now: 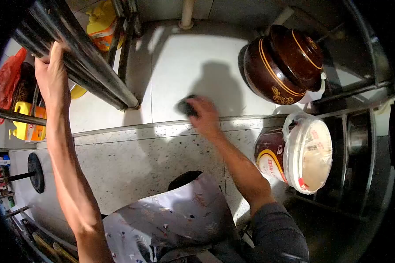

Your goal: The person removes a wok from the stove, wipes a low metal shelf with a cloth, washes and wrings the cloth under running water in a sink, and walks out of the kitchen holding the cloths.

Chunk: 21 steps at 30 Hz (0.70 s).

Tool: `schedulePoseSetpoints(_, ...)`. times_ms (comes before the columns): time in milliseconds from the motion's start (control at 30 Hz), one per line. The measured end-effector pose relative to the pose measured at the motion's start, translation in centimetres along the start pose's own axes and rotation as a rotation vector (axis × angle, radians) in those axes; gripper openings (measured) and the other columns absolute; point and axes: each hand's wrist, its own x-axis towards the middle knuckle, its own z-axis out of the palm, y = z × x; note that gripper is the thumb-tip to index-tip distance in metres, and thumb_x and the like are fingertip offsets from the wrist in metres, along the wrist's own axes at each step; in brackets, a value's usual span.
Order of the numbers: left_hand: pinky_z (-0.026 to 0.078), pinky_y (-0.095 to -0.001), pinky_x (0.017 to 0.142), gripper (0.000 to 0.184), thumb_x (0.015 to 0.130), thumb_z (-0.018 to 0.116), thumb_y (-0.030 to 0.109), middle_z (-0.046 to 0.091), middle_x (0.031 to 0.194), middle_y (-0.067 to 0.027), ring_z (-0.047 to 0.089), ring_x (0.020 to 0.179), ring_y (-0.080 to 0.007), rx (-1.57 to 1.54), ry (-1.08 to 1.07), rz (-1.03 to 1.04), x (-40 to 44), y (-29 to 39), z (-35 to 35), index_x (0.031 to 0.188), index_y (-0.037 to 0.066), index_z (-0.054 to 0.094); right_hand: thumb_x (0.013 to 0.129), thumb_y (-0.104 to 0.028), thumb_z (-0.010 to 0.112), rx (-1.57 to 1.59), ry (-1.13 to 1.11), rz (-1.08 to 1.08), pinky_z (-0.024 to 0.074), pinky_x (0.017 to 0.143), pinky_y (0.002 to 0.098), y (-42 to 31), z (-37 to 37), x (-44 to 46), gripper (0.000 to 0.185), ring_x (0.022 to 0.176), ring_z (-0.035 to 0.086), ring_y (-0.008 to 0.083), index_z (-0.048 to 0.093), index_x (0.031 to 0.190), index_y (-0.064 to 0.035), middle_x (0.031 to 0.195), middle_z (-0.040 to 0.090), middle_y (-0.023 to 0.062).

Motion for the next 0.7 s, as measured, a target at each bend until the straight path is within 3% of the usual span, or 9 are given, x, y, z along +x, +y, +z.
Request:
schedulePoseSetpoints(100, 0.047, -0.0256, 0.075, 0.043, 0.096, 0.064, 0.037, 0.061, 0.093, -0.0062, 0.057, 0.084, -0.0111, -0.051, -0.014, 0.012, -0.2, 0.0, 0.3, 0.100, -0.006, 0.061, 0.076, -0.003, 0.063, 0.158, 0.475, 0.232, 0.0423, 0.104, 0.0421, 8.3, -7.9, -3.6, 0.052, 0.118, 0.054, 0.0366, 0.055, 0.127, 0.0032, 0.126, 0.056, 0.0211)
schedulePoseSetpoints(167, 0.047, -0.0266, 0.073, 0.041, 0.097, 0.064, 0.036, 0.060, 0.091, -0.0049, 0.055, 0.081, -0.0107, 0.010, 0.035, 0.001, -0.4, 0.0, 0.4, 0.099, -0.005, 0.061, 0.087, -0.014, 0.060, -0.420, 0.560, 0.194, 0.0397, 0.103, 0.0476, 15.2, -13.0, -6.6, 0.046, 0.116, 0.052, 0.0399, 0.054, 0.129, 0.0024, 0.125, 0.057, 0.0219)
schedulePoseSetpoints(233, 0.045, -0.0257, 0.070, 0.038, 0.098, 0.061, 0.035, 0.060, 0.088, -0.0032, 0.054, 0.079, -0.0100, 0.043, 0.050, 0.037, -0.4, -0.1, 0.5, 0.098, -0.003, 0.062, 0.092, -0.023, 0.057, -0.584, 0.794, 0.512, 0.0423, 0.099, 0.0454, 21.6, -14.7, -8.6, 0.045, 0.114, 0.053, 0.0383, 0.054, 0.127, 0.0045, 0.123, 0.058, 0.0218)
schedulePoseSetpoints(300, 0.044, -0.0238, 0.071, 0.034, 0.101, 0.059, 0.032, 0.061, 0.086, -0.0016, 0.054, 0.077, -0.0087, -0.211, -0.037, 0.040, -0.3, -1.3, 0.3, 0.095, -0.002, 0.064, 0.091, -0.035, 0.057, -0.015, 0.811, 0.666, 0.0447, 0.093, 0.0427, 31.9, -15.9, -9.9, 0.053, 0.112, 0.055, 0.0374, 0.055, 0.125, 0.0050, 0.122, 0.059, 0.0215)
schedulePoseSetpoints(367, 0.044, -0.0228, 0.069, 0.031, 0.102, 0.057, 0.029, 0.063, 0.085, 0.0000, 0.053, 0.073, -0.0067, -0.183, -0.031, 0.030, -0.9, 0.3, 1.1, 0.095, 0.000, 0.065, 0.086, -0.040, 0.057, -0.532, 0.543, 0.852, 0.0498, 0.083, 0.0442, 22.0, -16.3, -5.9, 0.051, 0.102, 0.058, 0.0384, 0.057, 0.116, 0.0013, 0.120, 0.059, 0.0210)
schedulePoseSetpoints(433, 0.043, -0.0222, 0.067, 0.030, 0.102, 0.058, 0.030, 0.063, 0.085, 0.0006, 0.053, 0.071, -0.0061, -0.110, 0.031, 0.153, -0.9, 0.6, 1.4, 0.095, 0.001, 0.066, 0.085, -0.037, 0.055, -0.936, 0.390, 0.697, 0.0510, 0.081, 0.0495, 22.3, -13.4, -5.7, 0.048, 0.099, 0.057, 0.0418, 0.057, 0.116, -0.0011, 0.116, 0.059, 0.0204)
schedulePoseSetpoints(567, 0.043, -0.0241, 0.067, 0.030, 0.100, 0.060, 0.029, 0.063, 0.085, -0.0009, 0.053, 0.073, -0.0079, -0.305, 0.051, 0.017, -0.8, 0.0, 1.7, 0.091, 0.000, 0.067, 0.088, -0.048, 0.052, -0.817, 0.282, 0.702, 0.0472, 0.078, 0.0592, 14.4, -8.9, -3.8, 0.060, 0.108, 0.050, 0.0417, 0.053, 0.131, -0.0053, 0.119, 0.055, 0.0203)
schedulePoseSetpoints(667, 0.043, -0.0281, 0.068, 0.034, 0.094, 0.064, 0.032, 0.055, 0.081, -0.0039, 0.050, 0.073, -0.0130, 0.361, -0.010, 0.239, 0.0, -1.3, -0.5, 0.084, 0.000, 0.068, 0.088, -0.042, 0.061, -0.705, 0.215, 0.562, 0.0452, 0.084, 0.0597, 8.2, -3.0, -2.0, 0.061, 0.110, 0.051, 0.0422, 0.051, 0.136, -0.0050, 0.126, 0.054, 0.0219)
schedulePoseSetpoints(700, 0.043, -0.0305, 0.068, 0.040, 0.092, 0.065, 0.038, 0.052, 0.083, -0.0054, 0.049, 0.073, -0.0152, 0.240, 0.036, 0.158, 0.0, -1.3, -0.1, 0.084, -0.001, 0.067, 0.087, -0.039, 0.064, -0.689, 0.198, 0.490, 0.0443, 0.087, 0.0601, 6.5, -0.5, -1.5, 0.062, 0.110, 0.051, 0.0425, 0.051, 0.137, -0.0053, 0.128, 0.053, 0.0226)
